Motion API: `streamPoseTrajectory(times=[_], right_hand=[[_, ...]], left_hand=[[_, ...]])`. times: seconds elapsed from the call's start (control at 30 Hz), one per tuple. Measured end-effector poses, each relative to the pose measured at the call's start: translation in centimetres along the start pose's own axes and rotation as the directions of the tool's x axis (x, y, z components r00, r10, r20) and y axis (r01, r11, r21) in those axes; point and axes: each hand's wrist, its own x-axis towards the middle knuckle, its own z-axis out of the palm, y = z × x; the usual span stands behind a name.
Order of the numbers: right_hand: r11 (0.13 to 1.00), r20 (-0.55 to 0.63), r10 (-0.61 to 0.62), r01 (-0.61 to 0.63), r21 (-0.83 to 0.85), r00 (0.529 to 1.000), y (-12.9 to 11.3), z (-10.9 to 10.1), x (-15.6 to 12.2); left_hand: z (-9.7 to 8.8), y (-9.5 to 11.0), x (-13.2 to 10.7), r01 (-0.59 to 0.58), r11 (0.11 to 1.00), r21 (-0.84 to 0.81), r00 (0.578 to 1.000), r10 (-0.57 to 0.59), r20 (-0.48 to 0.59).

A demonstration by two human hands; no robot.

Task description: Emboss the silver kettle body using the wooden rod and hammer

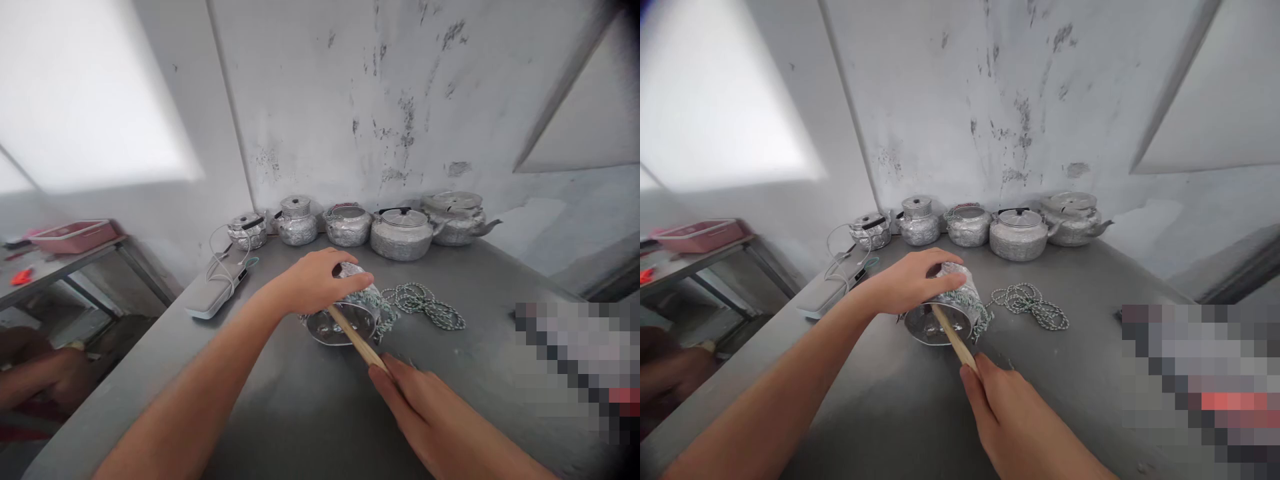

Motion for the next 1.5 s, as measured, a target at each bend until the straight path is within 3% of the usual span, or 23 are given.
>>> streamPoseTrajectory(times=[0.33, 0.67, 0.87, 1.0, 1.07, 1.13, 1.17, 1.3, 1.4, 1.5], right_hand=[[0.999, 0.011, 0.012, -0.012, 0.042, 1.000, 1.7, 0.8, 0.1], [0.999, 0.023, 0.013, -0.014, 0.042, 1.000, 0.6, 0.1, 0.1], [0.994, 0.072, 0.004, 0.003, -0.109, 0.997, 1.0, -0.1, 0.5], [0.942, 0.108, -0.028, 0.062, -0.329, 0.994, 1.5, -1.3, 1.0], [0.907, 0.115, -0.052, 0.094, -0.410, 0.992, 1.9, -2.2, 1.2], [0.882, 0.106, -0.087, 0.126, -0.454, 0.991, 2.2, -3.3, 1.4], [0.874, 0.086, -0.113, 0.140, -0.465, 0.990, 2.2, -3.8, 1.5], [0.917, -0.138, -0.222, 0.159, -0.366, 0.965, 2.5, -5.7, 2.4], [0.957, -0.344, -0.214, 0.124, -0.263, 0.914, 3.2, -6.6, 3.5], [0.978, -0.444, -0.147, 0.065, -0.196, 0.884, 3.9, -7.2, 4.4]], left_hand=[[0.0, 0.1, -0.1, 0.008, 1.000, -0.015, 1.000, -0.008, 0.001], [0.1, -0.1, 0.0, -0.006, 1.000, -0.019, 1.000, 0.006, -0.001], [-0.7, -0.3, -0.3, 0.080, 0.994, -0.074, 0.996, -0.076, 0.054], [-2.2, -2.4, -0.1, 0.174, 0.969, -0.177, 0.982, -0.158, 0.101], [-2.8, -4.2, 0.0, 0.242, 0.917, -0.317, 0.970, -0.236, 0.059], [-3.1, -6.2, 0.1, 0.333, 0.769, -0.545, 0.929, -0.367, 0.050], [-3.1, -7.3, 0.1, 0.358, 0.729, -0.583, 0.913, -0.405, 0.054], [-3.1, -10.7, 0.0, 0.437, 0.576, -0.691, 0.847, -0.522, 0.101], [-3.4, -11.6, -0.3, 0.428, 0.460, -0.778, 0.839, -0.521, 0.154], [-3.8, -10.9, -0.7, 0.378, 0.381, -0.843, 0.873, -0.451, 0.188]])
